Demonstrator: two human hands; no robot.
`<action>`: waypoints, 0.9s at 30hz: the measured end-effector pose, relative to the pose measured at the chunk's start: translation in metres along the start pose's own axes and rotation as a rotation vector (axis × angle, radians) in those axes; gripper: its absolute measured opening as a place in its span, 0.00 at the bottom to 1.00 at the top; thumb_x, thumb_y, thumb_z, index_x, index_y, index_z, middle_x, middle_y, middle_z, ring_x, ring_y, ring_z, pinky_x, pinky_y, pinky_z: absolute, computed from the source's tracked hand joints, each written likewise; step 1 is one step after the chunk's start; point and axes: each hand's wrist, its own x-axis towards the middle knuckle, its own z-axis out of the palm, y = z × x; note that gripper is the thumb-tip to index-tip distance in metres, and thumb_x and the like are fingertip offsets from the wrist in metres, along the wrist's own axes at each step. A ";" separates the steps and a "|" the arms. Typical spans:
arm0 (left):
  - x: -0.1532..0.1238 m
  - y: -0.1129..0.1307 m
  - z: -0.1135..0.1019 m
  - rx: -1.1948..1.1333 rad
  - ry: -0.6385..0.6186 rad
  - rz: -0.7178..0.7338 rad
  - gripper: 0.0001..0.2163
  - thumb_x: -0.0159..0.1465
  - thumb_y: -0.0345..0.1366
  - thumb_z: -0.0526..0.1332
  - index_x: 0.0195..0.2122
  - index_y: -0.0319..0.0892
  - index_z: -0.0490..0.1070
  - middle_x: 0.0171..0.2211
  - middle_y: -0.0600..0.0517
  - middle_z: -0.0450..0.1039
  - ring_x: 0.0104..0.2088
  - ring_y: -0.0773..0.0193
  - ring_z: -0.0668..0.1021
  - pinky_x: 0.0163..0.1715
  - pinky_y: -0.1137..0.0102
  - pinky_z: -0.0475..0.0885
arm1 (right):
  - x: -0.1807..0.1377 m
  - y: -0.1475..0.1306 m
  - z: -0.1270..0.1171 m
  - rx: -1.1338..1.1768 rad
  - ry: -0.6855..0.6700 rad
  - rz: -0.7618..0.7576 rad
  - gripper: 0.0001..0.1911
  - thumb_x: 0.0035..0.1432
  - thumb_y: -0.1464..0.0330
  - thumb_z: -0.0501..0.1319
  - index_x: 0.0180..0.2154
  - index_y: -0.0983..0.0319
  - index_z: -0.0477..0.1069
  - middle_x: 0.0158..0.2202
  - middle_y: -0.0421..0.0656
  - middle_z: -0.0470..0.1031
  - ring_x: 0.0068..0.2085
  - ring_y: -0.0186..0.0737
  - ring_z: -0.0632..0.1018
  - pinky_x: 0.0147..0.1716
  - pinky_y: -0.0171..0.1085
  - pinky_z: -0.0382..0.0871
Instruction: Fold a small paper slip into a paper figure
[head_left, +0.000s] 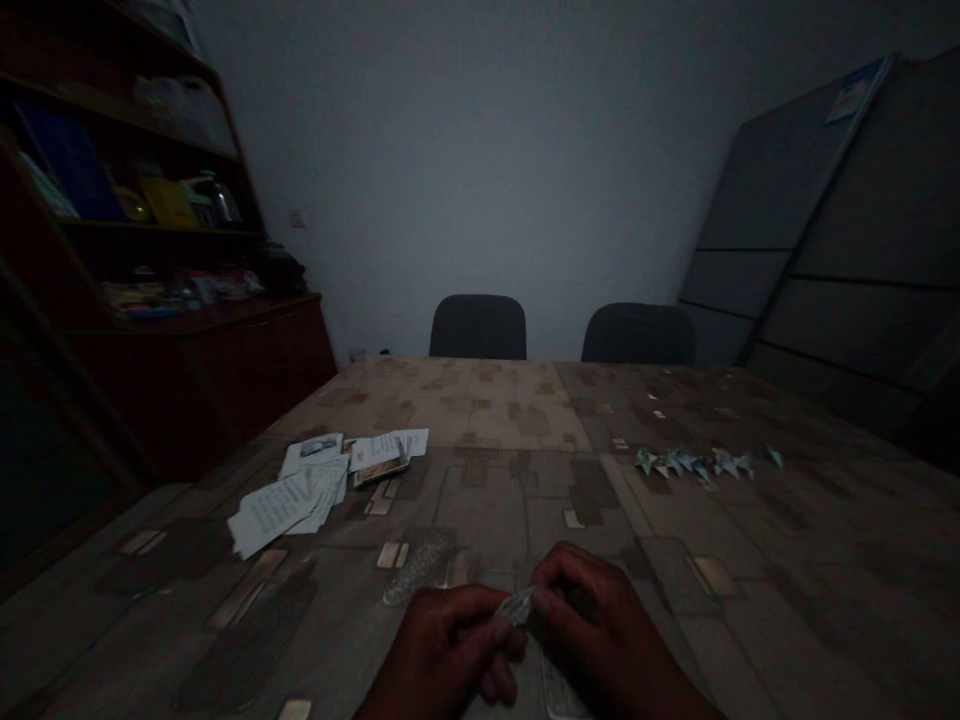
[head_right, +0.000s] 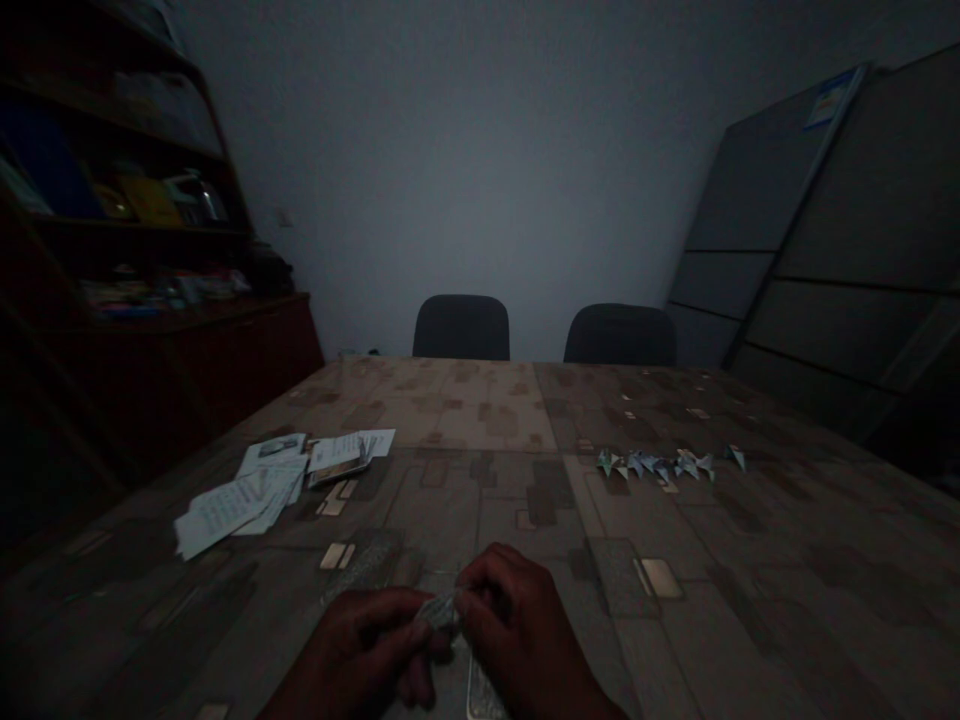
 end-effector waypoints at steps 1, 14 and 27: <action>0.000 -0.001 -0.001 -0.014 -0.023 0.005 0.19 0.61 0.51 0.64 0.31 0.36 0.80 0.21 0.48 0.77 0.20 0.64 0.77 0.22 0.73 0.69 | -0.001 0.000 -0.001 0.023 0.005 0.021 0.11 0.59 0.64 0.56 0.27 0.62 0.69 0.26 0.40 0.69 0.28 0.37 0.70 0.28 0.33 0.60; -0.004 0.017 -0.006 0.333 -0.064 0.143 0.15 0.67 0.39 0.57 0.34 0.37 0.83 0.22 0.45 0.81 0.22 0.60 0.80 0.25 0.72 0.72 | -0.006 0.000 -0.004 -0.032 -0.004 -0.188 0.08 0.57 0.72 0.60 0.27 0.62 0.75 0.26 0.41 0.74 0.29 0.36 0.74 0.29 0.33 0.62; 0.007 0.002 -0.014 -0.105 0.014 -0.007 0.18 0.62 0.50 0.64 0.31 0.37 0.75 0.21 0.50 0.77 0.18 0.66 0.78 0.19 0.75 0.69 | -0.007 0.014 -0.002 0.083 0.081 -0.047 0.07 0.57 0.69 0.63 0.26 0.61 0.73 0.25 0.39 0.71 0.27 0.36 0.72 0.28 0.32 0.64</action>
